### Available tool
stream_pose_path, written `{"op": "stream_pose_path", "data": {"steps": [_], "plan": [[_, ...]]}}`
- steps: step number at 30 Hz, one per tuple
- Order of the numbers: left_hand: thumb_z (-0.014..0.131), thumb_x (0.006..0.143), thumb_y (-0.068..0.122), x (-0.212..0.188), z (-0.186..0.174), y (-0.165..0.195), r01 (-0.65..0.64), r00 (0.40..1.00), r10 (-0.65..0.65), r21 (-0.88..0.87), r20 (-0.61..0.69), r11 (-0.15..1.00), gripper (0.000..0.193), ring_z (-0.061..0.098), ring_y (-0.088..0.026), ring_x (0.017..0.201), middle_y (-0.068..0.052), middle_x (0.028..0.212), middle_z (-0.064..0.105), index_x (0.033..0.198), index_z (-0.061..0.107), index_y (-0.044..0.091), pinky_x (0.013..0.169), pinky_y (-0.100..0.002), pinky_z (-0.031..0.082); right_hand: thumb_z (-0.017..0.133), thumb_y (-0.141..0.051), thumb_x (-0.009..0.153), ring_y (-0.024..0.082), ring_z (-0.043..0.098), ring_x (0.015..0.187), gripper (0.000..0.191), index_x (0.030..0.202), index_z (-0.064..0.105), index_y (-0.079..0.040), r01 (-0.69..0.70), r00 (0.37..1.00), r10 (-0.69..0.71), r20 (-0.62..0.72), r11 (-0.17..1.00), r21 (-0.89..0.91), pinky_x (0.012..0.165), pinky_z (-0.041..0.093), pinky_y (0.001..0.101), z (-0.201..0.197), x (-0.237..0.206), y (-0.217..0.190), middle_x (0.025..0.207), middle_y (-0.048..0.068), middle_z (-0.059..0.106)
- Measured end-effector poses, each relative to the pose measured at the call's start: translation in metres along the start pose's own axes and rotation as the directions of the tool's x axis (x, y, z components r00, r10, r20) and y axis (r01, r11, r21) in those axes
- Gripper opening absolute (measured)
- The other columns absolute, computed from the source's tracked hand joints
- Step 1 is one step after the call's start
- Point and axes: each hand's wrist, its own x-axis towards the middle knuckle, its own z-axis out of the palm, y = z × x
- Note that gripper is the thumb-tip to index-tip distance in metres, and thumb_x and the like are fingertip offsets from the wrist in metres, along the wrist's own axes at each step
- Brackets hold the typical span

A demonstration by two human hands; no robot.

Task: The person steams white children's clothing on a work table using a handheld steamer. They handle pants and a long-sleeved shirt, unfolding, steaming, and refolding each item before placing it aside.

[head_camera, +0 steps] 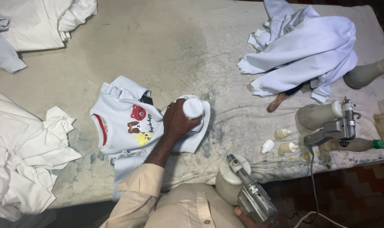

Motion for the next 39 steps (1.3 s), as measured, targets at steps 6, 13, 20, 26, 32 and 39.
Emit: {"op": "stream_pose_path", "data": {"steps": [6,13,20,26,32,39], "plan": [[0.089,0.066,0.036,-0.004,0.004,0.0,-0.019,1.0,0.016,-0.086,-0.027,0.996,0.08,0.062,-0.038,0.113,-0.019,0.122,0.065,0.13,0.052,0.004,0.095,-0.047,0.051,0.096,-0.031,0.063,0.029,0.075,0.105,0.07,0.121,0.066,-0.003,-0.003,1.0,0.004,-0.001,1.0,0.014,0.089,0.063,0.0439,0.006,-0.001,-0.001,0.11,0.017,0.076],[0.09,0.062,0.03,-0.007,0.009,-0.005,-0.057,0.997,0.05,-0.105,-0.065,0.993,0.084,0.057,-0.039,0.115,-0.02,0.124,0.058,0.131,0.05,0.002,0.097,-0.049,0.048,0.096,-0.03,0.063,0.029,0.075,0.105,0.071,0.121,0.065,-0.003,0.006,1.0,-0.006,-0.003,0.998,0.064,0.089,0.062,0.0438,0.016,-0.004,-0.005,0.11,0.018,0.076],[0.09,0.061,0.032,-0.009,0.01,-0.004,-0.058,0.993,0.056,-0.017,-0.103,0.998,0.078,0.057,-0.039,0.114,-0.018,0.123,0.058,0.125,0.056,0.005,0.095,-0.05,0.048,0.097,-0.043,0.064,0.029,0.078,0.103,0.073,0.118,0.07,-0.003,0.009,1.0,-0.008,0.018,0.998,-0.07,0.087,0.065,0.0433,0.014,-0.008,-0.026,0.109,0.017,0.077],[0.092,0.061,0.03,-0.014,0.019,-0.007,-0.059,0.991,0.056,-0.017,-0.121,0.998,0.085,0.055,-0.039,0.118,-0.019,0.127,0.056,0.129,0.049,0.002,0.098,-0.051,0.046,0.094,-0.049,0.065,0.029,0.077,0.106,0.08,0.124,0.067,-0.003,-0.054,0.996,0.063,0.069,0.991,-0.122,0.089,0.065,0.0437,0.011,-0.01,-0.033,0.111,0.017,0.075],[0.094,0.062,0.029,-0.02,0.024,-0.008,-0.064,0.99,0.063,-0.007,-0.128,0.998,0.093,0.051,-0.039,0.123,-0.019,0.132,0.052,0.135,0.044,0.002,0.102,-0.052,0.043,0.091,-0.054,0.066,0.029,0.075,0.109,0.084,0.128,0.063,-0.004,-0.087,0.99,0.105,0.091,0.98,-0.179,0.09,0.064,0.0442,0.015,-0.007,-0.032,0.115,0.017,0.073],[0.091,0.062,0.028,-0.02,0.017,-0.003,-0.083,0.984,0.076,-0.033,-0.158,0.996,0.084,0.054,-0.039,0.119,-0.019,0.128,0.055,0.13,0.05,0.003,0.099,-0.051,0.046,0.091,-0.06,0.067,0.028,0.077,0.107,0.081,0.124,0.068,-0.008,-0.069,0.99,0.097,0.102,0.965,-0.254,0.091,0.066,0.0432,0.008,-0.009,-0.04,0.11,0.014,0.076]]}}
